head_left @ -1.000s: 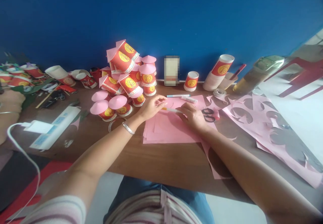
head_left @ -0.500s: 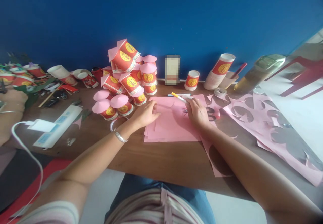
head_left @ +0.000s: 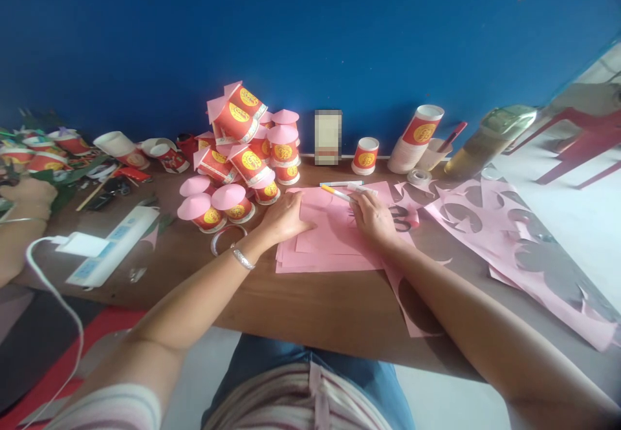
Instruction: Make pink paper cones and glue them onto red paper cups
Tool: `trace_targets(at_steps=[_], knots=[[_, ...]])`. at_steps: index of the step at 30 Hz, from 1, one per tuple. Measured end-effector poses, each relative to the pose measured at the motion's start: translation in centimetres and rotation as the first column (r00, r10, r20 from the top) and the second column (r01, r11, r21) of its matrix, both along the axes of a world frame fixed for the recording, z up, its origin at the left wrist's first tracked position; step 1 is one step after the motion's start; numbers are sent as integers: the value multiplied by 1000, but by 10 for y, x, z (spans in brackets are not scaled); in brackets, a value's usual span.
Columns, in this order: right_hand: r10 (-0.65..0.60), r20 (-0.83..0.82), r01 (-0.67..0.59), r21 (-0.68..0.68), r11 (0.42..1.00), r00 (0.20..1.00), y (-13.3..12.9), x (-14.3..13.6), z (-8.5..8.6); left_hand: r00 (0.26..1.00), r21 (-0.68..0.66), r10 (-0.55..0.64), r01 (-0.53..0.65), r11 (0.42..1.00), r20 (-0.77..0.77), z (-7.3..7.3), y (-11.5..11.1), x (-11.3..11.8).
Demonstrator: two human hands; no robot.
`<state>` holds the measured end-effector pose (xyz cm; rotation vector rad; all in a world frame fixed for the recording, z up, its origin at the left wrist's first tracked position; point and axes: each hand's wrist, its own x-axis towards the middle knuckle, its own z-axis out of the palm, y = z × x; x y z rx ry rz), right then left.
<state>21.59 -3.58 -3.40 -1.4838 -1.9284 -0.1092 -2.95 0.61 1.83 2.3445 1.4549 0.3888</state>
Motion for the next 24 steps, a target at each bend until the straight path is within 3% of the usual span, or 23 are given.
trace_targets(at_steps=[3, 7, 13, 20, 24], knots=[[-4, 3, 4, -12, 1000, 1000, 0, 0, 0, 994, -48, -25, 20, 999, -111, 2, 1, 2], [-6, 0, 6, -18, 1000, 1000, -1, -1, 2, 990, -159, -53, 32, 987, -129, 7, 2, 5], [-9, -7, 9, -44, 999, 1000, 0, -2, 4, 982, -14, -102, 101, 995, -157, 9, 6, 5], [-14, -17, 13, -59, 998, 1000, -1, -2, 4, 945, -235, -270, 224, 946, -185, 9, 34, 7], [-9, -6, 9, -52, 999, 1000, -1, -1, 5, 938, -173, -283, 251, 952, -200, 12, 37, 8]])
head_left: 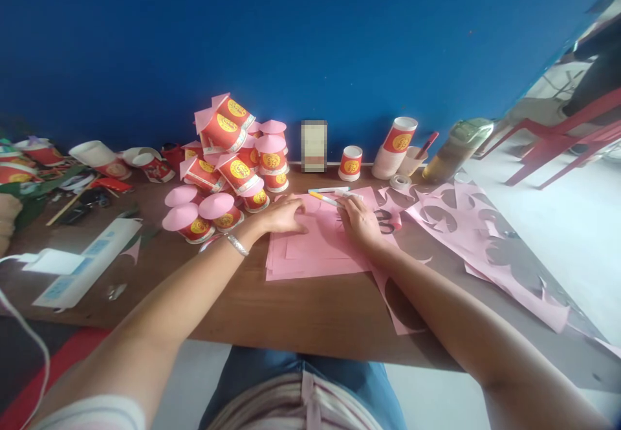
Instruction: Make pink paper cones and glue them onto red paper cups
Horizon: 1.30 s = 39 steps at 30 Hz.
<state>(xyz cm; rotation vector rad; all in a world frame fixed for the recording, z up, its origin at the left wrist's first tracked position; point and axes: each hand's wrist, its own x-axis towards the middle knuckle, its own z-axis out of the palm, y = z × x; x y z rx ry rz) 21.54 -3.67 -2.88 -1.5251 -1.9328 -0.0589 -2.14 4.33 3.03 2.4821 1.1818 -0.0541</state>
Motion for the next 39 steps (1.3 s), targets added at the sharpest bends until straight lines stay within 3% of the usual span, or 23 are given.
trace_targets(at_steps=[3, 9, 15, 21, 25, 31, 39], knots=[[-2, 11, 2, 1, 1000, 1000, 3, 2, -1, 997, 40, 25, -22, 999, -69, 7, -5, 5], [-47, 69, 50, -39, 998, 996, 10, 6, -3, 987, -121, -63, 45, 992, -150, 12, 0, 14], [-116, 228, 130, -45, 991, 967, 18, 12, 6, 997, 60, -26, 30, 998, -66, 15, -6, 11], [-139, 372, 156, -16, 988, 918, 19, 23, 12, 997, -5, -33, 33, 999, -75, 21, -5, 15], [-106, 405, 125, -21, 992, 908, 8, 27, 15, 997, -57, -53, 49, 997, -59, 19, 0, 17], [-44, 462, 89, -77, 993, 886, -1, 26, 21, 997, 44, -53, 56, 997, -59, 16, -1, 18], [-35, 503, 80, -67, 995, 864, -1, 27, 18, 999, -83, -17, 13, 996, -44, 5, 4, 16]])
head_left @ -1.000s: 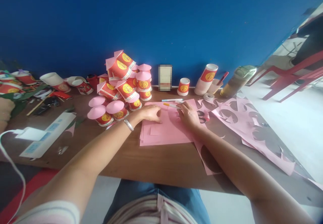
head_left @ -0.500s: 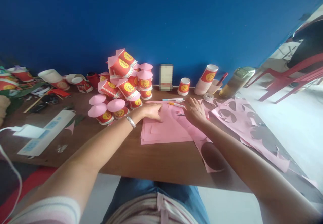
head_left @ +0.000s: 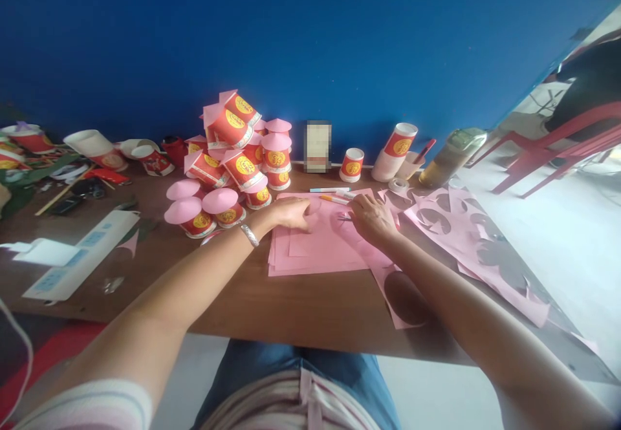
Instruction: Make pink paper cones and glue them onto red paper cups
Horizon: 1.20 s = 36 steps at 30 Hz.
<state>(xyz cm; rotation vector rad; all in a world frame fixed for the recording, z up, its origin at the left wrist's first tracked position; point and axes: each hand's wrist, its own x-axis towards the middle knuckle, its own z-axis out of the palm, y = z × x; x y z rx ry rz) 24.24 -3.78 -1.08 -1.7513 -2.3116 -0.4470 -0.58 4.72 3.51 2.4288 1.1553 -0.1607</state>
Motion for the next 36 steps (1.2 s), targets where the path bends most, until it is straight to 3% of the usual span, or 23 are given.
trace_targets(at_steps=[6, 11, 17, 20, 23, 26, 28, 30, 32, 34, 36], knots=[[29, 5, -29, -10, 1000, 1000, -14, 1, -4, 989, -30, -55, 59, 998, 135, -3, -5, -5], [86, -19, -86, 1, 996, 996, -33, 11, 0, 939, -121, 44, -3, 993, 342, 4, -17, -17], [113, 9, -112, -35, 993, 994, -47, 25, -2, 788, -225, 250, -145, 964, 563, 4, -26, -35], [69, 1, -69, -44, 997, 998, -48, 26, -4, 646, -425, 431, -178, 888, 630, 3, -34, -39], [14, 0, -14, -78, 997, 1000, -46, 25, -5, 476, -671, 619, -78, 738, 625, 2, -50, -42], [-32, 18, 34, -97, 995, 999, -46, 24, -5, 363, -750, 693, 28, 661, 623, -3, -72, -46], [-59, 20, 61, -105, 993, 998, -45, 24, -5, 312, -789, 748, 5, 615, 585, -9, -87, -48], [-79, 13, 80, -123, 989, 997, -45, 23, -5, 281, -846, 815, -22, 533, 507, -17, -100, -48], [-97, -7, 95, -143, 985, 995, -45, 22, -4, 283, -869, 841, -45, 492, 462, -23, -111, -47], [-114, -53, 104, -162, 981, 992, -45, 23, -2, 337, -846, 815, -89, 525, 471, -27, -118, -44], [-113, -117, 91, -177, 980, 987, -45, 26, 0, 431, -783, 754, -155, 602, 495, -28, -120, -40]])
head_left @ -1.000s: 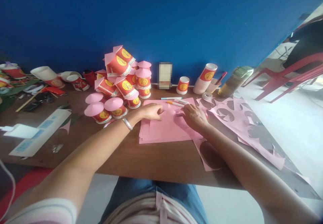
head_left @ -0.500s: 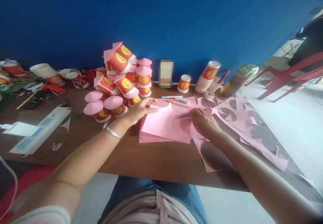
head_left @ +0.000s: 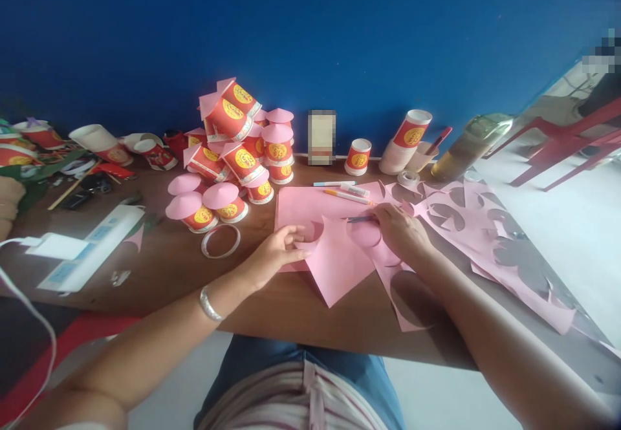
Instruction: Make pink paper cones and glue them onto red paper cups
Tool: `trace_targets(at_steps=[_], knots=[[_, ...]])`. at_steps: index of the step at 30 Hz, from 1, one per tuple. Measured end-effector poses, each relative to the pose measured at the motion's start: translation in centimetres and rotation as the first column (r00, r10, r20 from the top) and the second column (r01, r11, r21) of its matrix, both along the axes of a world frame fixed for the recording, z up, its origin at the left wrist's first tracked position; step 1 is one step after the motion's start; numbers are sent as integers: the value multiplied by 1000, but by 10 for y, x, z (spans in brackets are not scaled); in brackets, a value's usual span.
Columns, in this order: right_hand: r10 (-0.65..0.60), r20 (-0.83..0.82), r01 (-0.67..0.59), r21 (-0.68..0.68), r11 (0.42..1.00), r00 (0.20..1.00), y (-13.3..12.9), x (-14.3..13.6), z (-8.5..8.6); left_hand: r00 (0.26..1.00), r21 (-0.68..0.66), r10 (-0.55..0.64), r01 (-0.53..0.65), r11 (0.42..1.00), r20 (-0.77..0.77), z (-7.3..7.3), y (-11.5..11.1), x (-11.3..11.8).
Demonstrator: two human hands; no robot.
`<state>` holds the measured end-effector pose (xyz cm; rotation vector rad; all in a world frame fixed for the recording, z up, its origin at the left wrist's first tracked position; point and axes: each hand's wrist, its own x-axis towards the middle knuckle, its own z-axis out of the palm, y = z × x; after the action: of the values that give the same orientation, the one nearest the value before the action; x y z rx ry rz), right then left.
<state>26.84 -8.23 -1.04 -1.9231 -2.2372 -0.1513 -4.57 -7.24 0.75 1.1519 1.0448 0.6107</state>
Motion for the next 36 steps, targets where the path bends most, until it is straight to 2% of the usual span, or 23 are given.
trace_targets(at_steps=[3, 6, 9, 11, 13, 14, 16, 18, 19, 21, 24, 29, 33, 36], knots=[[35, -63, -35, -1, 999, 997, 0, 5, 3, 986, 100, -72, 88, 991, -151, 5, 3, 5], [62, -55, -63, -13, 998, 997, -1, 9, 5, 985, 160, -81, 106, 981, -154, 15, 12, 9], [68, -20, -69, -46, 997, 998, 0, 11, 8, 998, 222, 59, -65, 973, 33, 20, 26, 11], [69, -4, -69, -61, 996, 998, 1, 11, 9, 971, 219, 168, -204, 954, 170, 19, 36, 11], [64, 2, -63, -75, 995, 998, 2, 12, 10, 954, 199, 208, -251, 947, 216, 16, 43, 11], [60, 6, -60, -84, 995, 998, 2, 12, 10, 965, 172, 163, -199, 965, 205, 14, 43, 11], [60, 26, -57, -102, 993, 998, 2, 12, 11, 994, 129, -2, -11, 992, 106, 11, 41, 10], [72, 52, -66, -113, 991, 996, 1, 12, 11, 994, 149, -104, 108, 983, -34, 10, 36, 9], [75, 61, -68, -112, 991, 995, 1, 12, 11, 989, 183, -113, 129, 975, -96, 10, 35, 9], [77, 69, -70, -103, 992, 995, 0, 13, 11, 979, 252, -102, 145, 957, -177, 11, 33, 9], [73, 60, -67, -100, 993, 996, -2, 17, 11, 972, 291, -85, 147, 945, -217, 9, 36, 10], [15, 113, 3, -159, 987, 993, -8, 20, 19, 982, 310, -15, 74, 948, -186, 2, 38, 11], [-16, 242, 65, -196, 979, 970, -10, 19, 29, 984, 311, -25, 79, 947, -175, 1, 34, 10], [-23, 278, 75, -178, 981, 960, -10, 18, 32, 989, 323, -10, 58, 945, -147, 0, 34, 8]])
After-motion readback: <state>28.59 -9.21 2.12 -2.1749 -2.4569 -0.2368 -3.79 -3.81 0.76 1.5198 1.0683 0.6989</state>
